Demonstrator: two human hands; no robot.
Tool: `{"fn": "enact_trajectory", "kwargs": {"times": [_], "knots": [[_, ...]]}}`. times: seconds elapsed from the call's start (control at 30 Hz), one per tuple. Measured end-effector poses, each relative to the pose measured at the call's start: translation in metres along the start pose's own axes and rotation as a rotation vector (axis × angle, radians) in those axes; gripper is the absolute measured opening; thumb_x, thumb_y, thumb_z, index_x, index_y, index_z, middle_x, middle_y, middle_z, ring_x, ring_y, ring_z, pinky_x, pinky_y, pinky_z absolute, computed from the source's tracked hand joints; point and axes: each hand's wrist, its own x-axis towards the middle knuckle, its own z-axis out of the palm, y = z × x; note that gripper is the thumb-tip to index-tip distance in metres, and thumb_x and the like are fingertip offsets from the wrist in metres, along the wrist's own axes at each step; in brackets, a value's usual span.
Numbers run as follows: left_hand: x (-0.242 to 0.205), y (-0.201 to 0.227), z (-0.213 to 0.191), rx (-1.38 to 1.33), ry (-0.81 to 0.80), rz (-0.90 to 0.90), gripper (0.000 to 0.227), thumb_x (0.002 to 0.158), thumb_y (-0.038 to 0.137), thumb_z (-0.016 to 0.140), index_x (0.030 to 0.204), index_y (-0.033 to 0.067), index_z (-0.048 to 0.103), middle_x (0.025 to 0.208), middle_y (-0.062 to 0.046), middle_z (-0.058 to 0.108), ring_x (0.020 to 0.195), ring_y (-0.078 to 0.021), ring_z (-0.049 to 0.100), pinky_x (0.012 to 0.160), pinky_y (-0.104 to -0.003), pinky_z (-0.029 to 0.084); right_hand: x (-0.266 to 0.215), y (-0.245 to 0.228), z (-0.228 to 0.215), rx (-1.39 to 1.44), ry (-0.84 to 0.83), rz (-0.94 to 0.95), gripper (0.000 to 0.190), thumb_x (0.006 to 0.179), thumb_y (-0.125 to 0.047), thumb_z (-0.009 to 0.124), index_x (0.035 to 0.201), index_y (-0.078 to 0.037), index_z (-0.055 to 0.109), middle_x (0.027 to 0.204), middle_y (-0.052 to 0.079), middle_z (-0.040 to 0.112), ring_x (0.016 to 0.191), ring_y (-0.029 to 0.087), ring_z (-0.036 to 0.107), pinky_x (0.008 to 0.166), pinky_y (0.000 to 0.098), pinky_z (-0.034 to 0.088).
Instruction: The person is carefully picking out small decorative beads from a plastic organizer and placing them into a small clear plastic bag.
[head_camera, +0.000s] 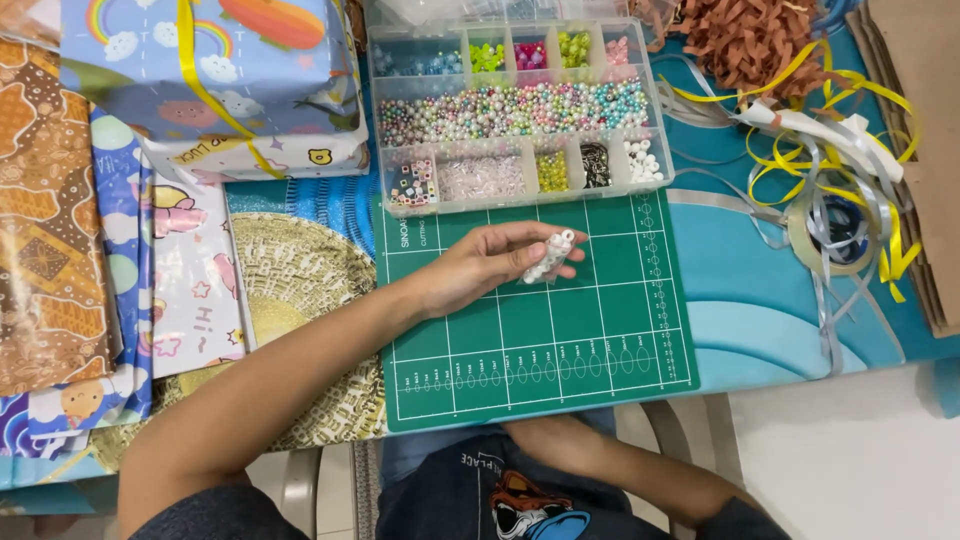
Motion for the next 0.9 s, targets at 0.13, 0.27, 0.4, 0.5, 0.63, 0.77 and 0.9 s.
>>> {"fn": "enact_trajectory", "kwargs": {"times": [0.13,0.27,0.4,0.5,0.63,0.77,0.9], "knots": [[0.001,0.006,-0.009,-0.022,-0.114,-0.041,0.038,0.106,0.021,0.056,0.141,0.0056,0.056,0.139,-0.014,0.063,0.122,-0.0241,0.066,0.115,-0.039,0.049,-0.098,-0.060,-0.068,-0.034,0.006,0.011,0.033,0.111,-0.026,0.034,0.130,-0.011,0.056,0.120,0.011,0.059,0.097,0.029,0.066,0.080,0.0430,0.054],[0.001,0.007,-0.008,-0.010,-0.105,-0.014,0.035,0.107,0.021,0.056,0.139,0.0074,0.058,0.139,-0.013,0.063,0.127,-0.0253,0.063,0.117,-0.039,0.048,-0.159,-0.090,-0.132,-0.167,0.278,-0.435,0.024,0.109,-0.024,0.047,0.119,-0.011,0.065,0.109,0.006,0.070,0.096,0.020,0.069,0.078,0.0340,0.060],[0.002,-0.004,-0.003,-0.003,0.022,0.071,0.039,0.107,0.022,0.053,0.139,-0.0013,0.057,0.131,-0.022,0.065,0.124,-0.0298,0.063,0.109,-0.040,0.049,-0.155,-0.081,-0.187,-0.246,1.071,-0.416,0.021,0.079,-0.004,0.080,0.099,-0.008,0.077,0.094,0.006,0.076,0.088,0.028,0.076,0.081,0.0424,0.063],[0.001,-0.006,-0.005,-0.025,0.030,0.079,0.040,0.108,0.023,0.051,0.139,-0.0012,0.056,0.131,-0.021,0.065,0.124,-0.0285,0.063,0.110,-0.040,0.048,-0.139,-0.086,-0.237,-0.486,1.252,-0.422,0.026,0.089,-0.014,0.080,0.111,-0.005,0.071,0.109,0.007,0.069,0.104,0.032,0.070,0.092,0.0449,0.056],[0.002,-0.012,-0.010,-0.089,0.106,0.068,0.039,0.107,0.022,0.054,0.137,-0.0015,0.057,0.125,-0.013,0.069,0.118,-0.0197,0.066,0.105,-0.034,0.052,-0.114,-0.070,-0.261,-0.755,1.279,-0.465,0.019,0.093,-0.021,0.079,0.106,-0.009,0.073,0.113,0.003,0.068,0.102,0.026,0.068,0.087,0.0426,0.056],[0.006,-0.020,-0.019,-0.120,0.121,0.057,0.037,0.107,0.020,0.054,0.137,-0.0021,0.057,0.124,-0.015,0.067,0.116,-0.0216,0.067,0.104,-0.036,0.053,-0.101,-0.061,-0.263,-0.756,1.220,-0.512,0.019,0.095,-0.029,0.075,0.105,-0.013,0.075,0.117,0.004,0.068,0.110,0.026,0.066,0.093,0.0439,0.054],[0.006,-0.029,-0.021,-0.113,0.144,0.008,0.038,0.107,0.021,0.054,0.139,-0.0009,0.057,0.124,-0.013,0.068,0.114,-0.0187,0.068,0.102,-0.034,0.054,-0.093,-0.055,-0.258,-0.462,1.199,-0.584,0.012,0.092,-0.017,0.077,0.099,-0.008,0.075,0.116,0.009,0.069,0.106,0.032,0.068,0.089,0.0456,0.056]]}}
